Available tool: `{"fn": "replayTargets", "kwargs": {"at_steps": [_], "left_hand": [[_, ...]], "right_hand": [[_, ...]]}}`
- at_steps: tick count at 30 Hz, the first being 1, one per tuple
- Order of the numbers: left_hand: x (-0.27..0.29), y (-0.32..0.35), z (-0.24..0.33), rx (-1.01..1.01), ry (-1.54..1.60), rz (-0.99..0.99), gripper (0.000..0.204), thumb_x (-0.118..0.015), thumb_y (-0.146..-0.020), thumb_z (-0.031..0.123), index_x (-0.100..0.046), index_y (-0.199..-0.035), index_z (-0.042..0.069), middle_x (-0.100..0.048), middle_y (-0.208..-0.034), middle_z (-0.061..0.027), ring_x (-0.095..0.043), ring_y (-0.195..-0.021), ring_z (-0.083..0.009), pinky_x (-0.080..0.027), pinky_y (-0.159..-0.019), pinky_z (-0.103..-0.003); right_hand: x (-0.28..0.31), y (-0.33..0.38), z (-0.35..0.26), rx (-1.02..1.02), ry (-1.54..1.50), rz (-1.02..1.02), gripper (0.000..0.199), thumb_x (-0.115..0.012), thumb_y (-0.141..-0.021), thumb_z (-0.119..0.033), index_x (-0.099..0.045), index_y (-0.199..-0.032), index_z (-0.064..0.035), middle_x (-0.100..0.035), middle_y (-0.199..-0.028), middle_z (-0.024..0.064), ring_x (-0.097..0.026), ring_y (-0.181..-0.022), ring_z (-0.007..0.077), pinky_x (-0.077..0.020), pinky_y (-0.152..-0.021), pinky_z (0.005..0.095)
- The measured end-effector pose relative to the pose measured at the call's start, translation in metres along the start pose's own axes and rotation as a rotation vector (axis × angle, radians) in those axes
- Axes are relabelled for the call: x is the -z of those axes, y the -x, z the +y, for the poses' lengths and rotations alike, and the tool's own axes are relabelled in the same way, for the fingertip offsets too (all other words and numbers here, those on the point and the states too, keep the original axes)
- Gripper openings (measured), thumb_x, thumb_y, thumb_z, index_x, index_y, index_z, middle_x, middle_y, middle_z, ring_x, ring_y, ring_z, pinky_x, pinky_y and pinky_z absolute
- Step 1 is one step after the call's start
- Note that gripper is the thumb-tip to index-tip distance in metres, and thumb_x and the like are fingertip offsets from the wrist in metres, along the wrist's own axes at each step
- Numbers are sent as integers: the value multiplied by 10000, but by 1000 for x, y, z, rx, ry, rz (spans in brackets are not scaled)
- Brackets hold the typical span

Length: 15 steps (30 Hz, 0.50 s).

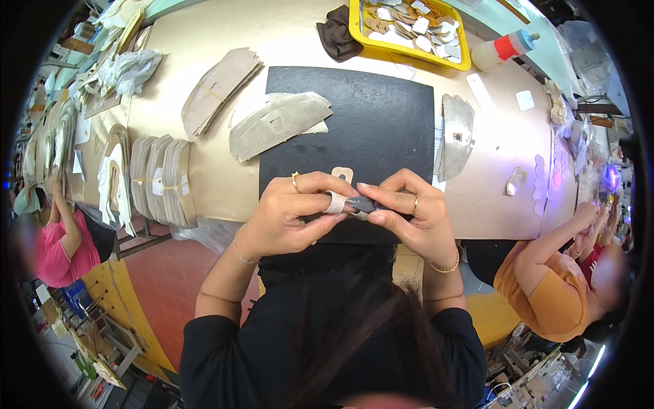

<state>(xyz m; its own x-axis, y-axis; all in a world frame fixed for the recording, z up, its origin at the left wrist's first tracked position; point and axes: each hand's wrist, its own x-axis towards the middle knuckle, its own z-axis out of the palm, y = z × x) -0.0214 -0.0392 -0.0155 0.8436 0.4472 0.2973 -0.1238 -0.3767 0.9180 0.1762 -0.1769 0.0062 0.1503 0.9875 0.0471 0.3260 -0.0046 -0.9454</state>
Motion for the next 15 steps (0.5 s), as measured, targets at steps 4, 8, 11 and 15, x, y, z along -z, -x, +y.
{"fn": "replayTargets", "kwargs": {"at_steps": [4, 8, 11, 15], "left_hand": [[0, 0, 0, -1, 15, 0, 190, -770, -762, -61, -782, -936, 16, -747, -1022, -114, -728, -813, -199, -576, -711, -294], [-1, -1, 0, -4, 26, 4, 186, -764, -773, -63, -782, -942, 12, -746, -1011, -114, -728, -810, -195, -577, -698, -291], [-2, -1, 2, -8, 31, 8, 179, -762, -786, -60, -781, -952, 4, -740, -1021, -115, -722, -803, -190, -578, -690, -289], [-4, 2, 9, 149, 94, 56, 162, -771, -807, -24, -777, -968, -9, -727, -1051, -114, -710, -853, -191, -574, -741, -306]], "right_hand": [[0, -1, 0, 22, 13, 6, 355, -804, -852, -132, -766, -1201, -83, -657, -884, 53, -608, -757, 134, -486, -655, 267], [0, -1, 3, 65, 3, 9, 364, -803, -850, -100, -761, -1212, -87, -666, -891, 61, -622, -729, 143, -499, -640, 282], [0, 0, 5, 44, -4, 16, 358, -805, -848, -101, -765, -1203, -84, -663, -892, 61, -617, -732, 142, -499, -645, 283], [0, 1, 4, 39, 5, 107, 365, -822, -830, -167, -774, -1178, -67, -624, -890, 41, -570, -756, 128, -459, -646, 251]]}}
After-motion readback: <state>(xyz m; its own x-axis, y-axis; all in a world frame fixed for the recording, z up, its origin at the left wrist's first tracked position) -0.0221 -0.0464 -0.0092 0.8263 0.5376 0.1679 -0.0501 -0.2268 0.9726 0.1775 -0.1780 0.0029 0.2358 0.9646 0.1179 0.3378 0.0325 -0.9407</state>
